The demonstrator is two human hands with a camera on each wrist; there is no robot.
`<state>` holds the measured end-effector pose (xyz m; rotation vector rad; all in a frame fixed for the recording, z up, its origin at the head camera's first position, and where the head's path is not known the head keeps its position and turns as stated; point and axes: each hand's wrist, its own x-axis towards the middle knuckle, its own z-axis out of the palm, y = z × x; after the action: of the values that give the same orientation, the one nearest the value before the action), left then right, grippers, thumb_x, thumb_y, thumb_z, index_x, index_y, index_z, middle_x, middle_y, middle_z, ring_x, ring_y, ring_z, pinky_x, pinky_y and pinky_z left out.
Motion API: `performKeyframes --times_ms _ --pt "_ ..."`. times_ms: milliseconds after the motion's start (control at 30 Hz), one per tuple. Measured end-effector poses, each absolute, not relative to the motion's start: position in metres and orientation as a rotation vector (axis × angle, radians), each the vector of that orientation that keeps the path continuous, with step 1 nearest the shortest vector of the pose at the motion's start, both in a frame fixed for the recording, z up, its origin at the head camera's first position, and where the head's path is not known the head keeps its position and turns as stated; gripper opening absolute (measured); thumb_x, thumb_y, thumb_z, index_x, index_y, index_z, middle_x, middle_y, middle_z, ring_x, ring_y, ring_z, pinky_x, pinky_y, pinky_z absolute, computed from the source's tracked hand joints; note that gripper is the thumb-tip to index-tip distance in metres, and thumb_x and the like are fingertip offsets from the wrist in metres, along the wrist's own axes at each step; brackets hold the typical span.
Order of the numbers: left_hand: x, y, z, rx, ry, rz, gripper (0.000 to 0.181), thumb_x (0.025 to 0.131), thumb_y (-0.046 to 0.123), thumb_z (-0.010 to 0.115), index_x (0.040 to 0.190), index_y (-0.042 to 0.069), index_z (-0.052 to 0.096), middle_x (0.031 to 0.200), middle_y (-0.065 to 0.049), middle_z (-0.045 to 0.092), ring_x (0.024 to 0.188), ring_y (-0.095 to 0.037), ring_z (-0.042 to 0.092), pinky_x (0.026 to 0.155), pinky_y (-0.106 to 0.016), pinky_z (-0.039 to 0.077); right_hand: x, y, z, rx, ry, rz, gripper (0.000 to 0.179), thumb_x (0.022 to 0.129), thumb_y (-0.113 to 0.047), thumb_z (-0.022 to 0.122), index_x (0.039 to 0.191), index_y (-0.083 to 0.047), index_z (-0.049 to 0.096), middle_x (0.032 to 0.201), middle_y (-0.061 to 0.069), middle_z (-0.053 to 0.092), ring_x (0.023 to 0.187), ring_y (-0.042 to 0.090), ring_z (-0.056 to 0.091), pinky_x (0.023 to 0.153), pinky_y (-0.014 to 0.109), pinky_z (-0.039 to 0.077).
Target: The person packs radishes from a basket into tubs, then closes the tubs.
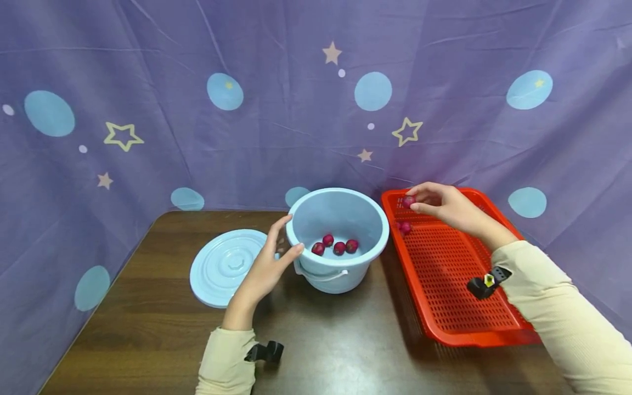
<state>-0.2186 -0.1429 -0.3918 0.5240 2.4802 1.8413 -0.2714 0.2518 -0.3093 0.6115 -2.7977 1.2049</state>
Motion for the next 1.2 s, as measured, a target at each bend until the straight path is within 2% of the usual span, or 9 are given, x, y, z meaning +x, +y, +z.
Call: performKeyframes --times_ms 200,367,600,700,767,867,1200 --pt "-0.218 -0.143 -0.392 0.522 2.485 1.842 0.065 0.099 0.029 0.061 0.154 0.029 0.027 0.146 -0.018 0.044 0.126 -0.030 0.045 0.105 -0.055 0.033 -0.262 0.234 -0.298 0.694 -2.798 1.157 0.029 0.094 -0.019 0.071 0.121 -0.008 0.067 0.107 0.008 0.071 0.098 0.019 0.066 0.084 0.020 0.048" --pt "-0.219 -0.142 -0.391 0.530 2.481 1.846 0.065 0.099 0.029 0.061 0.154 0.029 0.027 0.147 -0.018 0.043 0.126 -0.031 0.046 0.104 -0.054 0.034 -0.258 0.220 -0.291 0.762 -2.780 1.159 0.030 0.093 -0.019 0.072 0.120 -0.009 0.067 0.107 0.006 0.071 0.097 0.018 0.066 0.085 0.024 0.050" --pt "-0.219 -0.142 -0.390 0.534 2.466 1.852 0.065 0.099 0.030 0.061 0.154 0.030 0.026 0.148 -0.019 0.042 0.127 -0.031 0.044 0.104 -0.055 0.033 -0.260 0.203 -0.288 0.883 -2.769 1.184 0.027 0.092 -0.014 0.072 0.119 -0.009 0.067 0.105 0.006 0.071 0.082 0.019 0.066 0.073 0.028 0.054" --pt "-0.217 -0.142 -0.390 0.521 2.471 1.840 0.065 0.099 0.030 0.061 0.154 0.030 0.026 0.147 -0.018 0.042 0.127 -0.031 0.044 0.105 -0.055 0.033 -0.261 0.195 -0.292 0.911 -2.787 1.177 0.027 0.092 -0.014 0.072 0.118 -0.009 0.067 0.106 0.005 0.072 0.087 0.018 0.067 0.075 0.033 0.055" --pt "-0.217 -0.142 -0.390 0.518 2.477 1.832 0.065 0.099 0.031 0.061 0.154 0.030 0.026 0.147 -0.017 0.042 0.127 -0.030 0.044 0.105 -0.055 0.033 -0.261 0.190 -0.293 0.918 -2.803 1.157 0.027 0.092 -0.015 0.072 0.118 -0.010 0.067 0.107 0.004 0.072 0.095 0.018 0.067 0.081 0.037 0.055" --pt "-0.217 -0.142 -0.390 0.526 2.477 1.833 0.065 0.099 0.031 0.060 0.154 0.030 0.026 0.148 -0.017 0.041 0.130 -0.031 0.043 0.106 -0.056 0.032 -0.261 0.183 -0.293 0.939 -2.826 1.146 0.027 0.092 -0.015 0.073 0.118 -0.012 0.068 0.107 0.003 0.072 0.098 0.019 0.067 0.085 0.042 0.054" --pt "-0.216 -0.142 -0.389 0.531 2.480 1.840 0.065 0.099 0.029 0.060 0.154 0.029 0.026 0.146 -0.019 0.043 0.127 -0.031 0.045 0.105 -0.056 0.032 -0.257 0.167 -0.294 0.974 -2.849 1.111 0.027 0.090 -0.013 0.074 0.117 -0.013 0.069 0.104 -0.002 0.072 0.096 0.016 0.066 0.087 0.041 0.052"
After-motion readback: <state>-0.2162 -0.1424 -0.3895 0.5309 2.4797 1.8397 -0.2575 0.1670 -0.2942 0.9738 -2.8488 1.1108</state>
